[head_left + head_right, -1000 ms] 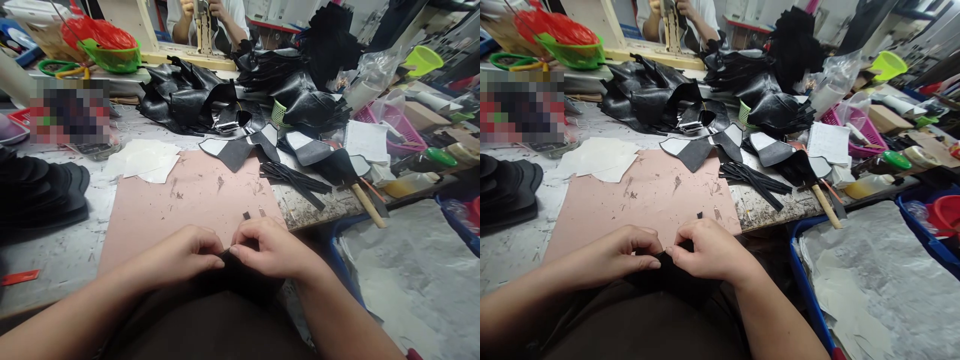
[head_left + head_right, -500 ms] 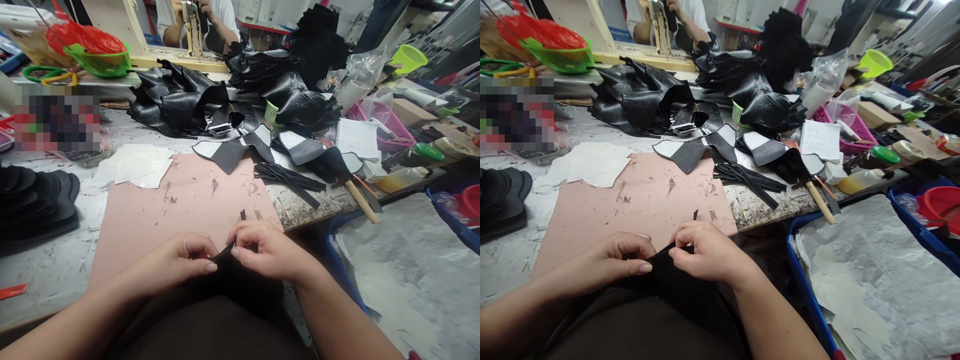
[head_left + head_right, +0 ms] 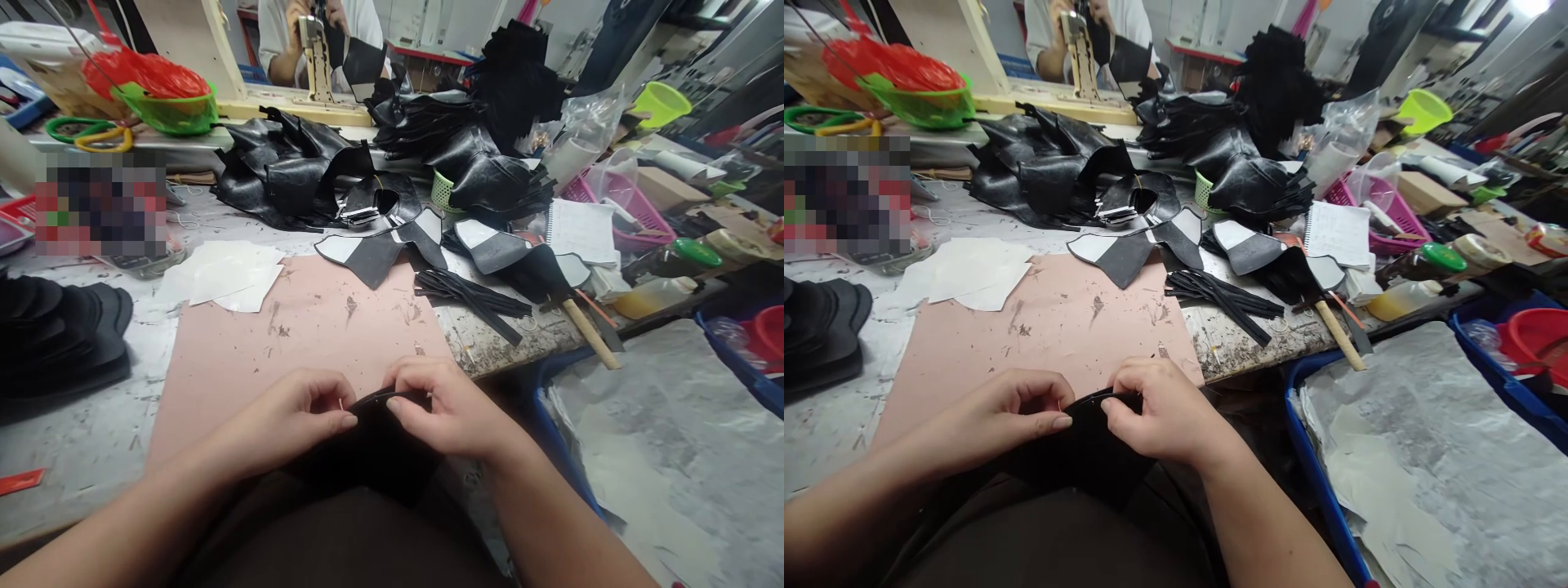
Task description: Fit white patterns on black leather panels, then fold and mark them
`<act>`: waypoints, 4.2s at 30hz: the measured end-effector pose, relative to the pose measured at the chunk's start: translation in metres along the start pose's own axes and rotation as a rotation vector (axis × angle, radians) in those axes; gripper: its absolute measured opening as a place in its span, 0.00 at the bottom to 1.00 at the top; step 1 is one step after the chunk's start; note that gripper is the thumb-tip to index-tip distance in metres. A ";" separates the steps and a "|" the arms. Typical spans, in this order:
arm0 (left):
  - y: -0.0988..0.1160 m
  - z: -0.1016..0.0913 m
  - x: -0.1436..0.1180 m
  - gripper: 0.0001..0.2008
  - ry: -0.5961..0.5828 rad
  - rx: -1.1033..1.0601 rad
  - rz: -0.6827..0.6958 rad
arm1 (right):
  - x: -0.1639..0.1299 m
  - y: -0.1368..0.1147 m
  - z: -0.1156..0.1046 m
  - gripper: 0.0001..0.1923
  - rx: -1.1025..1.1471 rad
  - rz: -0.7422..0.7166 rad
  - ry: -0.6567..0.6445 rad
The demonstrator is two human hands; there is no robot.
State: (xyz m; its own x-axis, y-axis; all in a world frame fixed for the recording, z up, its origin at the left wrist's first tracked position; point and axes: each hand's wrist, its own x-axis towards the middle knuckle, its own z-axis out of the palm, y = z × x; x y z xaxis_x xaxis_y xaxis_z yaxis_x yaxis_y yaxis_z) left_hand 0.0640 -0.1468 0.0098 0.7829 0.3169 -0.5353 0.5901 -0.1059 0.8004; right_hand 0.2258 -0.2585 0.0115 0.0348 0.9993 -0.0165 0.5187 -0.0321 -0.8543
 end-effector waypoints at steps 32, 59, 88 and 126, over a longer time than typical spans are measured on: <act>0.000 0.000 0.006 0.12 -0.106 -0.137 0.117 | -0.003 0.004 -0.007 0.09 -0.014 -0.053 -0.049; 0.011 0.002 0.014 0.11 -0.043 0.067 0.078 | 0.000 0.009 -0.004 0.07 -0.017 0.092 -0.005; -0.001 0.000 0.023 0.09 0.077 0.086 0.111 | 0.001 0.000 0.010 0.09 -0.017 0.114 0.087; 0.000 -0.007 0.024 0.10 -0.026 0.047 0.128 | 0.011 0.023 0.014 0.09 0.507 0.328 0.043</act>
State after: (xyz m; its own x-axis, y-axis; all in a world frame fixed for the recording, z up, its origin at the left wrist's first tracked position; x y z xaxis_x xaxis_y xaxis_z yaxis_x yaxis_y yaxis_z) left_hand 0.0813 -0.1332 -0.0009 0.8571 0.2737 -0.4365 0.4927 -0.1882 0.8496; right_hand 0.2264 -0.2477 -0.0151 0.1640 0.9368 -0.3089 0.0034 -0.3137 -0.9495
